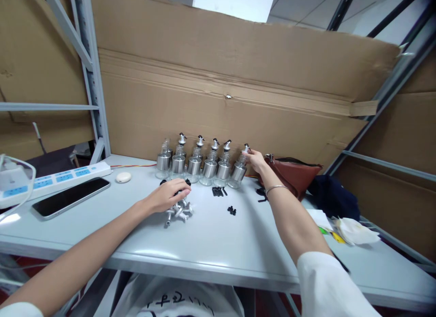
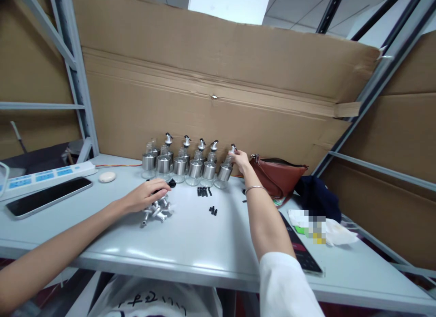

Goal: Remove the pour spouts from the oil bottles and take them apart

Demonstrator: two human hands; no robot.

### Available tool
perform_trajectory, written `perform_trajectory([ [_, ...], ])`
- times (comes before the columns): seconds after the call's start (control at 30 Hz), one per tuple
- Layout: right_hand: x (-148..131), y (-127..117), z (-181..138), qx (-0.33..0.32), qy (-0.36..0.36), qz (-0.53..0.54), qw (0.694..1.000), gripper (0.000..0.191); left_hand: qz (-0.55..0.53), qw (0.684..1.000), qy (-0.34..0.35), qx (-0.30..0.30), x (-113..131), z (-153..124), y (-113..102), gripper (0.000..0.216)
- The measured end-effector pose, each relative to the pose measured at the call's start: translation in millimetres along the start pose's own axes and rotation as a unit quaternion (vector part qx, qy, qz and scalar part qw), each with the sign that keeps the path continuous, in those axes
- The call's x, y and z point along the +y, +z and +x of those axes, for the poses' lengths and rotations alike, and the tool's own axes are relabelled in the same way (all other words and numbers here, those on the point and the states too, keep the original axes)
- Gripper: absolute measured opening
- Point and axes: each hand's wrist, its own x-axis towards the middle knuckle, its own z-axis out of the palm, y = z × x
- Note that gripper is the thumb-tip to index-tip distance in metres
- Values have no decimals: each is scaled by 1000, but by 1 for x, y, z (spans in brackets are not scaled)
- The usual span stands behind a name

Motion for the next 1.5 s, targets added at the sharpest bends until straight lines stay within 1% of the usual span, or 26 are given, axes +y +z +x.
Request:
perform_trajectory([
  [0.1,-9,-3,0,75,-41,-20,996,23,-4,999,1,34,0,0,-1,36],
  [0.2,-33,-6,-6,182,-95,-45,978,32,-6,996,-4,93,0,0,-1,33],
  [0.23,-45,-7,-12,223,-121,-55,966,35,-4,993,-8,115,0,1,-1,32],
  [0.27,-57,-8,-19,284,-173,-80,940,36,-1,990,-12,138,0,1,-1,29],
  [0.3,-70,-8,-29,315,-226,-104,916,37,0,987,-17,161,0,1,-2,27],
  [0.37,-96,-7,-54,319,-291,-136,892,34,-9,979,-23,204,3,3,-4,25],
  [0.43,-115,-4,-86,318,-309,-125,888,31,-35,970,-16,239,12,7,-6,28],
  [0.5,-127,3,-118,272,-299,-68,912,30,-78,967,0,242,26,13,-5,38],
  [0.53,-129,7,-133,230,-288,-27,929,28,-106,969,6,224,34,17,-3,46],
  [0.6,-129,19,-159,106,-240,45,964,26,-180,971,-3,158,52,27,4,64],
  [0.63,-128,25,-170,36,-207,75,975,27,-221,967,-11,127,60,32,10,74],
  [0.7,-128,37,-185,-78,-148,124,978,27,-310,945,-32,95,73,44,21,83],
  [0.73,-130,41,-190,-116,-130,140,975,27,-352,930,-45,91,77,50,27,81],
  [0.77,-133,44,-193,-143,-124,151,970,27,-384,916,-58,103,80,54,31,76],
  [0.83,-145,44,-195,-166,-145,169,961,28,-421,894,-77,130,83,57,37,60],
  [0.87,-153,42,-196,-167,-170,173,956,29,-432,889,-83,130,84,56,38,53],
  [0.93,-168,34,-197,-153,-230,157,948,24,-450,884,-88,90,85,48,41,46],
  [1.0,-180,25,-202,-139,-281,100,944,22,-468,879,-86,36,88,36,44,47],
  [1.03,-184,22,-205,-136,-299,70,942,25,-472,877,-84,23,90,31,46,49],
  [1.1,-187,19,-212,-142,-311,30,939,33,-473,876,-87,31,95,24,50,49],
  [1.13,-187,19,-215,-156,-307,26,939,38,-474,875,-92,44,97,22,51,48],
  [1.2,-186,23,-217,-209,-277,49,937,46,-473,871,-108,76,100,22,52,44],
  [1.27,-183,30,-216,-262,-229,104,932,52,-462,871,-128,108,101,23,53,41],
  [1.3,-182,33,-215,-276,-207,134,929,53,-447,875,-136,124,101,24,53,40],
  [1.4,-177,39,-211,-270,-166,203,926,54,-401,891,-144,160,97,26,53,39],
  [1.5,-175,40,-211,-258,-155,244,922,54,-422,886,-139,132,92,27,51,42],
])
